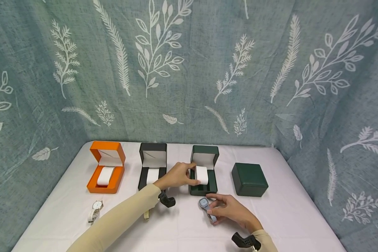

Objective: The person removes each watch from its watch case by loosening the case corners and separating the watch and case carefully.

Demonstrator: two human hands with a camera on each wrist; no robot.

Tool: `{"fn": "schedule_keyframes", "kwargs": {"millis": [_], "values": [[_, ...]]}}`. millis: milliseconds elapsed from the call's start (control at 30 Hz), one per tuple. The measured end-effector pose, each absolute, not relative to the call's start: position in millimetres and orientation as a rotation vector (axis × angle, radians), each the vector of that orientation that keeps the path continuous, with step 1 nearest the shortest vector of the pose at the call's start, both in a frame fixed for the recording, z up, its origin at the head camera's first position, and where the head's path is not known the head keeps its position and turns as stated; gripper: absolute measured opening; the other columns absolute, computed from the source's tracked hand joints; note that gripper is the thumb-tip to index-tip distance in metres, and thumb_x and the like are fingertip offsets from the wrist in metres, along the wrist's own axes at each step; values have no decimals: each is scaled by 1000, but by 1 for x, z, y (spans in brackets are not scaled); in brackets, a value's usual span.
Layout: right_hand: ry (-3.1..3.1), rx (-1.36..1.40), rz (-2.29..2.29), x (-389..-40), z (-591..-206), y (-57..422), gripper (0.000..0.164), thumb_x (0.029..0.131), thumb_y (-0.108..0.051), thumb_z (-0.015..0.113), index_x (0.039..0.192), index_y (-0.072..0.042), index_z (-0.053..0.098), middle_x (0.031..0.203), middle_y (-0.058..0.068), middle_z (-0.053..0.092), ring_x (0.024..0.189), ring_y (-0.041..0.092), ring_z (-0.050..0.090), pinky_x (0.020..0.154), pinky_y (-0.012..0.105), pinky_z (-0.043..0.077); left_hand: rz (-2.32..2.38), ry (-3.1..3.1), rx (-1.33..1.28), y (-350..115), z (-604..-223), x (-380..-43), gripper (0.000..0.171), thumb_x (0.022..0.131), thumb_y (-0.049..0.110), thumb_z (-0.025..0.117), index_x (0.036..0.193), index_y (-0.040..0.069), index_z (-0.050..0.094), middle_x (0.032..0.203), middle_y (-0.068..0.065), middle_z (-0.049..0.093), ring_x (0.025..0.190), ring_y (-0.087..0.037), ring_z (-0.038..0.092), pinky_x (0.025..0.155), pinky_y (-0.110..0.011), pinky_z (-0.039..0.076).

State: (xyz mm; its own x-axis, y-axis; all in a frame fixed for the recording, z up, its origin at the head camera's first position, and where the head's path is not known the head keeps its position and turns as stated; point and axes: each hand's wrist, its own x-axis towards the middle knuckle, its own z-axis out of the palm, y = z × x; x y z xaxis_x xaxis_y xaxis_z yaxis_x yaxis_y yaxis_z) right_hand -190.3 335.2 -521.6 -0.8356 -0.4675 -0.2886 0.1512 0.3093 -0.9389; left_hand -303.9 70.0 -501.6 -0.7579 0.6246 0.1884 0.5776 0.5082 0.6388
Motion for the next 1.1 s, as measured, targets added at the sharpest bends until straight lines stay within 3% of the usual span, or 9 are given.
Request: {"fn": "schedule_keyframes", "kwargs": {"millis": [267,533,1100], "values": [[1980,-295,-1593,-188,-519,337,72,97,-16,74,158,-2,37,112,21,65,77,30,72,67,45,61,1091,2673,1072,70,-501,-302,64,87,46,83,135,8,64,55,6,52,49,-6,42,50,-22,34],[1947,-299,-1571,-184,-520,333,69,97,-17,74,155,-3,41,93,17,70,73,27,73,69,44,61,1105,2660,1071,70,-504,-301,58,87,45,82,130,11,66,53,7,47,47,-6,42,50,-22,34],[1976,-363,-1563,-187,-521,337,69,98,-15,72,157,-3,37,102,20,68,80,32,72,72,48,60,1113,2671,1104,72,-502,-300,48,87,44,83,120,13,69,52,8,38,47,-5,33,49,-22,29]]}}
